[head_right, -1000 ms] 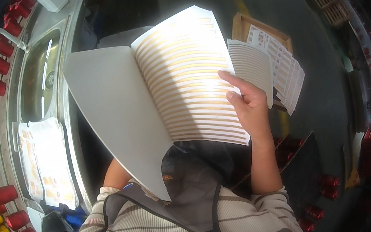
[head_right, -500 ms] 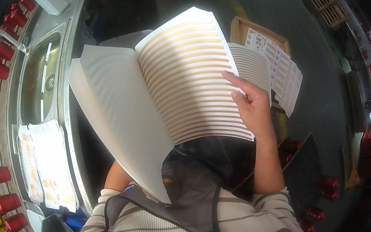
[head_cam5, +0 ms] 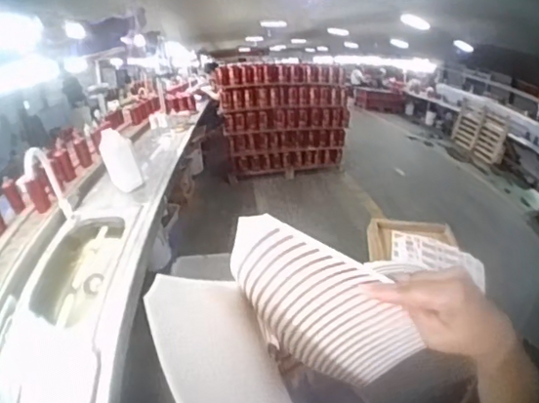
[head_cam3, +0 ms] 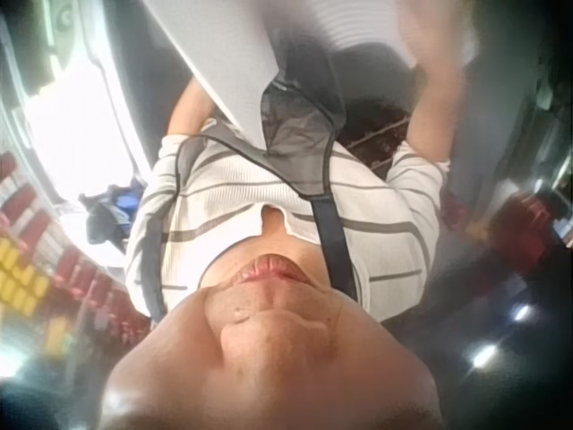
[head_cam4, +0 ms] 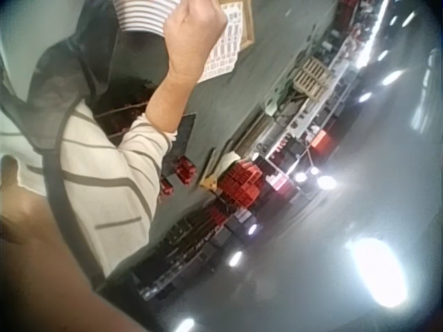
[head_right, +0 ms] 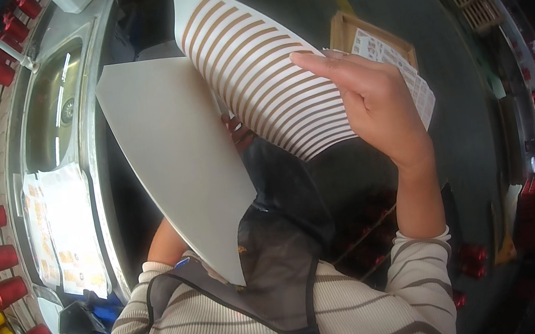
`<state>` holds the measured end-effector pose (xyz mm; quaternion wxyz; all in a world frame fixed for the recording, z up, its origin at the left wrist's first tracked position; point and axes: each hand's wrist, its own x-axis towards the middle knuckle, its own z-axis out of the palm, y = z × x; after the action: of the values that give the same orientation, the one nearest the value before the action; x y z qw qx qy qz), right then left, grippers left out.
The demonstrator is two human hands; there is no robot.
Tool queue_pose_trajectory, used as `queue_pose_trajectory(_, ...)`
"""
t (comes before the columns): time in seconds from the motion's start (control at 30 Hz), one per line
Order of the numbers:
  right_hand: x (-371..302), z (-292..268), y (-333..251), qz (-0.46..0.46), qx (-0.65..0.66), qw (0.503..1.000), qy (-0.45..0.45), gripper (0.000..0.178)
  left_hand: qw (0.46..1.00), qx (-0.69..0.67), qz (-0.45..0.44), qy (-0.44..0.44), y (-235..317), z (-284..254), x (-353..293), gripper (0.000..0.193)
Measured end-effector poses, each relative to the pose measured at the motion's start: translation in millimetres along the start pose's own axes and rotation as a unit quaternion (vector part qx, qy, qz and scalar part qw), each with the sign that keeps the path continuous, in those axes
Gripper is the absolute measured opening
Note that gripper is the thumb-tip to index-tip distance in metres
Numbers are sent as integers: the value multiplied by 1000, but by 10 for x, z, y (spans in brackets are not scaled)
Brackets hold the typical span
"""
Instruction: The person applies a decorative label to a red cylindrical can, smoothing it with a blue cloth. They then handle a stack of label sheets, separating and organizing them on a nearby surface.
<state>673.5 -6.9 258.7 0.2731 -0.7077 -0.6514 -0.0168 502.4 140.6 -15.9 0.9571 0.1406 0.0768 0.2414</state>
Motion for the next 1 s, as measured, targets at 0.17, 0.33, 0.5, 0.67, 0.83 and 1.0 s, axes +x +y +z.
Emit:
queue_pose_trajectory(0.17, 91, -51, 133, -30, -8, 999, 14, 39, 997, 29, -46, 50, 248, 388, -156, 25)
queue_pose_trajectory(0.33, -35, -81, 514, 130, 69, 989, 15, 43, 991, -107, -78, 32, 337, 593, -182, 31)
queue_pose_trajectory(0.5, -418, -40, 1324, 206, 291, 932, 70, 48, 982, -164, -97, -12, 344, 648, -142, 38)
queue_pose_trajectory(0.67, -837, 173, 1789, 289, 353, 885, 91, 48, 977, -164, -105, -85, 295, 380, -36, 47)
queue_pose_trajectory(0.83, -1242, 170, 2157, 304, 282, 904, 106, 49, 982, -144, -123, 17, 239, 669, -17, 31)
queue_pose_trajectory(1.0, -1638, 52, 2662, 349, 346, 841, 225, 55, 968, -206, -142, -29, 168, 192, 63, 31)
